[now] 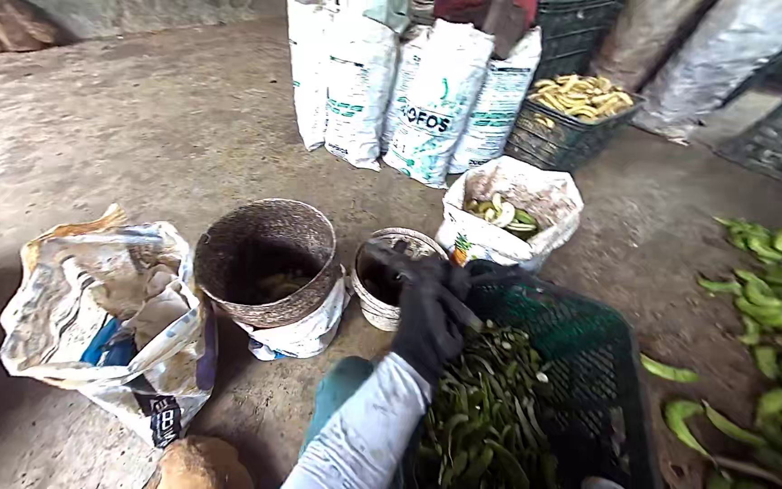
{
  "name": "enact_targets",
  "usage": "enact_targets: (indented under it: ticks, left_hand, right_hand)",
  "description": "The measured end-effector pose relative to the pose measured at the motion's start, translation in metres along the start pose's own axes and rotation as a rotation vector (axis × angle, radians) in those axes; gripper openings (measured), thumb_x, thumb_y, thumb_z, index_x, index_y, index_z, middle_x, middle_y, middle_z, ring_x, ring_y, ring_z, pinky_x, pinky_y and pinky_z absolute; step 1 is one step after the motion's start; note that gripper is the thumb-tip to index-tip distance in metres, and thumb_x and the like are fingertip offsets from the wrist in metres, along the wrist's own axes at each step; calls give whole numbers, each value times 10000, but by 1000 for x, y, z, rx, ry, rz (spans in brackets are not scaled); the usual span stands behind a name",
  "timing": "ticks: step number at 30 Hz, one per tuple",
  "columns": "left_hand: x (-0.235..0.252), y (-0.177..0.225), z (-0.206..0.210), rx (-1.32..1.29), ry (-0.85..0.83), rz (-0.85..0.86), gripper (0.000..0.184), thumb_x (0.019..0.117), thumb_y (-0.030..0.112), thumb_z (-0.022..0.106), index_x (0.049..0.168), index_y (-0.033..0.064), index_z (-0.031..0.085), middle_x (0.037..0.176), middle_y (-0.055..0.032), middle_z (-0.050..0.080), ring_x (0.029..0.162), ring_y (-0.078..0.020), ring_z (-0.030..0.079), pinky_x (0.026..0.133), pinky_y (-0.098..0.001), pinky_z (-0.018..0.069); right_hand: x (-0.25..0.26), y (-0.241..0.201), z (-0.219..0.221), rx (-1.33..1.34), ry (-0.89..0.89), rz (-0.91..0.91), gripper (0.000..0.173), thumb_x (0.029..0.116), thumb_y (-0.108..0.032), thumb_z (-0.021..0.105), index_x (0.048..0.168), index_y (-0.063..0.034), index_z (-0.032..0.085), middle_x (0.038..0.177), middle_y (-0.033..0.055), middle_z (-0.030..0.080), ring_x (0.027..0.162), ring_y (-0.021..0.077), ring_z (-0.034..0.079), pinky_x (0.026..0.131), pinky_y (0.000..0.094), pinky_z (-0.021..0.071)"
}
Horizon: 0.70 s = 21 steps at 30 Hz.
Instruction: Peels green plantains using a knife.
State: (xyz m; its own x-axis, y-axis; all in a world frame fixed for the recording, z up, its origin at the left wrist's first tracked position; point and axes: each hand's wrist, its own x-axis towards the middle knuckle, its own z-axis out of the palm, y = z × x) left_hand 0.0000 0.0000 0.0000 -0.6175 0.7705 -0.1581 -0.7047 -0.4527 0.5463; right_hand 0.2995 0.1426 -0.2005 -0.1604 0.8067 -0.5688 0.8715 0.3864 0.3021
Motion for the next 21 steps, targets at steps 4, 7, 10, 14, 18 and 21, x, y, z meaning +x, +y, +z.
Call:
enact_targets:
  ticks: [4, 7, 10, 14, 18, 21]
  left_hand:
    - [-9, -9, 13, 258, -110, -109, 267, 1092, 268, 467, 1256, 73, 549, 798, -81, 617, 479, -121, 514, 388, -249, 450]
    - [-11, -7, 17, 337, -107, -91, 279, 1078, 248, 517, 1290, 74, 570, 844, -91, 656, 512, -120, 542, 404, -244, 449]
    - [-12, -11, 8, 378, -132, -63, 326, 1064, 269, 535, 1349, 123, 594, 927, -89, 680, 588, -136, 592, 469, -269, 503]
    - [-15, -18, -1, 369, -182, -58, 292, 1075, 336, 507, 1304, 168, 571, 892, -44, 656, 555, -115, 566, 445, -264, 500]
    - [-23, -16, 9, 495, -160, -36, 292, 1085, 313, 463, 1310, 171, 582, 898, -37, 653, 550, -106, 557, 427, -256, 483]
    - [-23, -26, 13, 604, -172, -27, 238, 1089, 331, 469, 1196, 154, 587, 760, -4, 581, 547, -92, 540, 460, -246, 490]
  right_hand:
    - [-12, -9, -6, -104, -39, -63, 764, 936, -267, 672, 1588, -96, 313, 1549, 348, 351, 1411, 561, 359, 1025, 746, 397]
    - [-9, -7, 14, -74, 40, -97, 461, 915, -326, 650, 1256, -16, 666, 1268, 294, 641, 1206, 513, 586, 974, 727, 434]
    - [-31, -9, -13, 28, 9, -89, 422, 943, -314, 625, 1248, -28, 680, 1258, 262, 660, 1202, 476, 603, 1001, 700, 439]
    - [-107, 15, -97, 407, 244, -103, 422, 1047, -234, 505, 1433, -73, 554, 1365, 243, 601, 1259, 434, 578, 1049, 630, 435]
    - [-158, 76, -109, 1191, 645, -162, 468, 1009, -225, 575, 1461, -112, 534, 1401, 107, 600, 1237, 175, 600, 1037, 388, 510]
    - [-188, 99, -114, 1219, 713, -258, 770, 880, -404, 729, 1538, -142, 426, 1488, 89, 523, 1315, 179, 542, 1069, 406, 494]
